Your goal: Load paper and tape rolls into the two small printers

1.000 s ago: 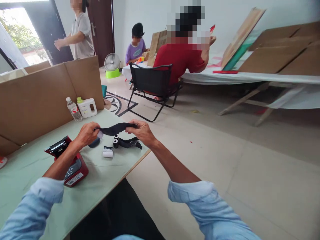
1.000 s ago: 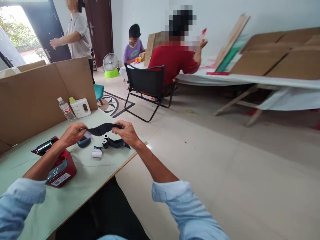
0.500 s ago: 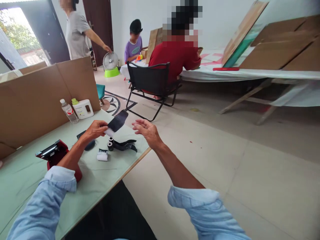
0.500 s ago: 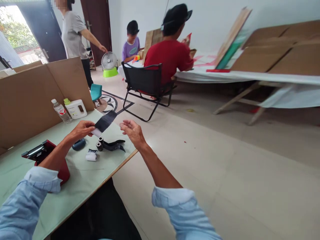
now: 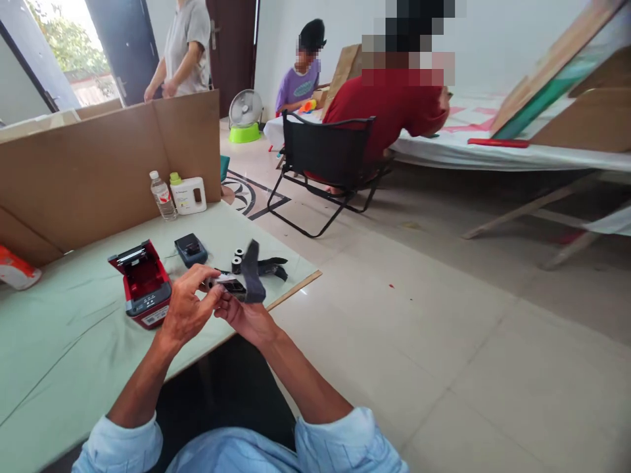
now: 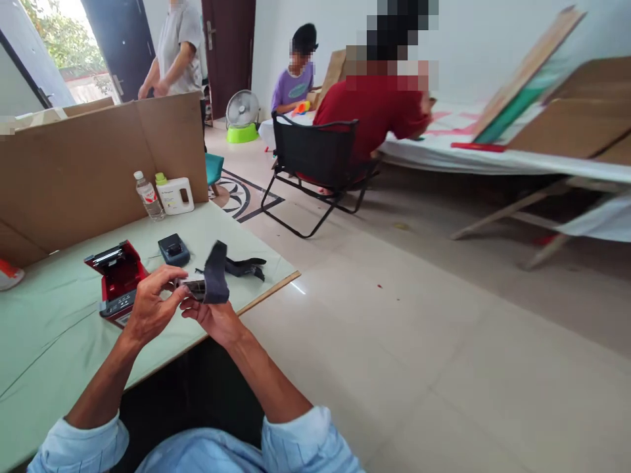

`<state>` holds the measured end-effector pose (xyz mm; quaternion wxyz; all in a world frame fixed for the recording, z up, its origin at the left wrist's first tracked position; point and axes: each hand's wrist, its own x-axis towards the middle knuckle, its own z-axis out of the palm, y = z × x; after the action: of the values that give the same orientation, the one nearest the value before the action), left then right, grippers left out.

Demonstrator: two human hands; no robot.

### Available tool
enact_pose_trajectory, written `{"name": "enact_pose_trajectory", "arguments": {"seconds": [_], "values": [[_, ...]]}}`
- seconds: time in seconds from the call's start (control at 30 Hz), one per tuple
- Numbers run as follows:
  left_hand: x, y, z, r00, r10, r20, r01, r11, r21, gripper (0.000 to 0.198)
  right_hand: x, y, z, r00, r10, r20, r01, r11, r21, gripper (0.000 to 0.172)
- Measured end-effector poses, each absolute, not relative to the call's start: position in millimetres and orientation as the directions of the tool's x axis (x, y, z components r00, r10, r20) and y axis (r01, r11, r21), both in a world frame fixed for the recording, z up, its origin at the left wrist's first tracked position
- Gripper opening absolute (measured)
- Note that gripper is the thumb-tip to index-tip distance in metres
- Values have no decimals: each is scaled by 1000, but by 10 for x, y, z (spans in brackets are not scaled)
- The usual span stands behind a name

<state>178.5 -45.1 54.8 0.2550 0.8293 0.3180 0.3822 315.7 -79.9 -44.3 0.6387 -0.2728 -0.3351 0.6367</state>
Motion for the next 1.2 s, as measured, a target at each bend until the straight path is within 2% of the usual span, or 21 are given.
{"name": "enact_pose_trajectory", "arguments": {"seconds": [0.13,0.23,0.33,0.47,0.57,0.73,0.87,0.97,1.1,1.2], "values": [[1434,-676,412,529,798,289,261,-477,839,30,2925,-1107,-509,-97,995,22,-724,-56,-687,38],[1189,-850,279,603,787,133,116,-252,961,48,2750,-1339,-561,-257,966,31,-792,-192,-580,33],[981,-1059,142,659,749,76,-34,-71,997,61,2604,-1513,-607,-396,916,67,-781,-298,-549,38],[782,-1327,2,612,789,50,-142,47,989,58,2451,-1647,-654,-477,876,69,-753,-367,-545,42],[676,-1465,-51,550,833,55,-138,26,990,60,2363,-1723,-670,-489,871,41,-736,-386,-556,44],[572,-1601,17,531,845,69,-16,-72,997,60,2311,-1836,-647,-500,864,57,-714,-374,-593,53],[561,-1629,241,553,828,97,139,-207,968,56,2341,-1892,-593,-496,867,45,-684,-359,-635,45],[578,-1606,386,608,786,108,219,-297,929,60,2356,-1927,-524,-481,876,30,-698,-362,-618,41],[646,-1598,330,597,794,113,182,-272,945,69,2356,-1947,-427,-442,897,31,-735,-342,-586,35],[697,-1613,223,555,823,123,98,-212,972,74,2386,-1943,-430,-425,904,45,-740,-319,-592,38]]}}
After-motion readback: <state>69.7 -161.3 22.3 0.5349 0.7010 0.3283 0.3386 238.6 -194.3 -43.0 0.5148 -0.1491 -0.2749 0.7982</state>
